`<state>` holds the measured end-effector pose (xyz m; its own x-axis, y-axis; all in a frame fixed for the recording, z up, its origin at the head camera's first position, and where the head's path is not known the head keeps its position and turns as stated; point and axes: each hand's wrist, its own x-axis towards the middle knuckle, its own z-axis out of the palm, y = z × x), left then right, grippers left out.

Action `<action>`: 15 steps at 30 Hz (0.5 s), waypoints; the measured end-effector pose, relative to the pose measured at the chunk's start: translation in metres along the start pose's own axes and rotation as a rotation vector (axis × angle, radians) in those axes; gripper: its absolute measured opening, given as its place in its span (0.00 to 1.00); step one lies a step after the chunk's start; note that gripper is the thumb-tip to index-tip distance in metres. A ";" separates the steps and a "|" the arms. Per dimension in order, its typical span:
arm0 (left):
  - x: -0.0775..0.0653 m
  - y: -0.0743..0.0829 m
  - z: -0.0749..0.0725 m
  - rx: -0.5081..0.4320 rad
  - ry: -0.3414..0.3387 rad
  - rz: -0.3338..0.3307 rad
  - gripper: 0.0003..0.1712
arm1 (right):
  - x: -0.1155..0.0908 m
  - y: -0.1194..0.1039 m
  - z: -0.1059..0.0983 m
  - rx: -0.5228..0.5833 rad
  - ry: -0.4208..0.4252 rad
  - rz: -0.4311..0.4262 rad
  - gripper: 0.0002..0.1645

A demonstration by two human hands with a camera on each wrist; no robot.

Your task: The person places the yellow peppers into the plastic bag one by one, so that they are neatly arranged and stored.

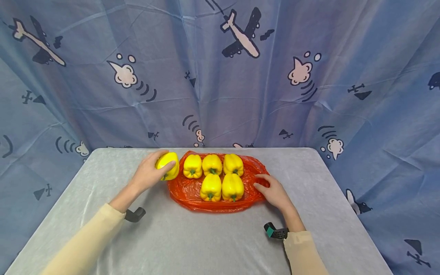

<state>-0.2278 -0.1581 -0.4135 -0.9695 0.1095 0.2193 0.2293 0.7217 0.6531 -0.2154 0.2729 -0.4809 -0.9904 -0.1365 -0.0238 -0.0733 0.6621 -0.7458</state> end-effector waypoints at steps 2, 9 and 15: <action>-0.001 0.003 0.002 -0.008 -0.003 0.005 0.38 | 0.000 0.000 0.000 0.000 -0.001 0.001 0.28; -0.004 0.014 0.010 -0.005 -0.025 0.035 0.37 | 0.000 0.000 0.000 0.002 -0.002 0.006 0.29; -0.007 0.021 0.017 0.007 -0.029 0.062 0.36 | 0.000 -0.001 0.000 -0.005 -0.002 0.009 0.29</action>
<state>-0.2177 -0.1323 -0.4138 -0.9554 0.1741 0.2384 0.2889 0.7174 0.6339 -0.2151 0.2726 -0.4805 -0.9908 -0.1317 -0.0319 -0.0647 0.6667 -0.7425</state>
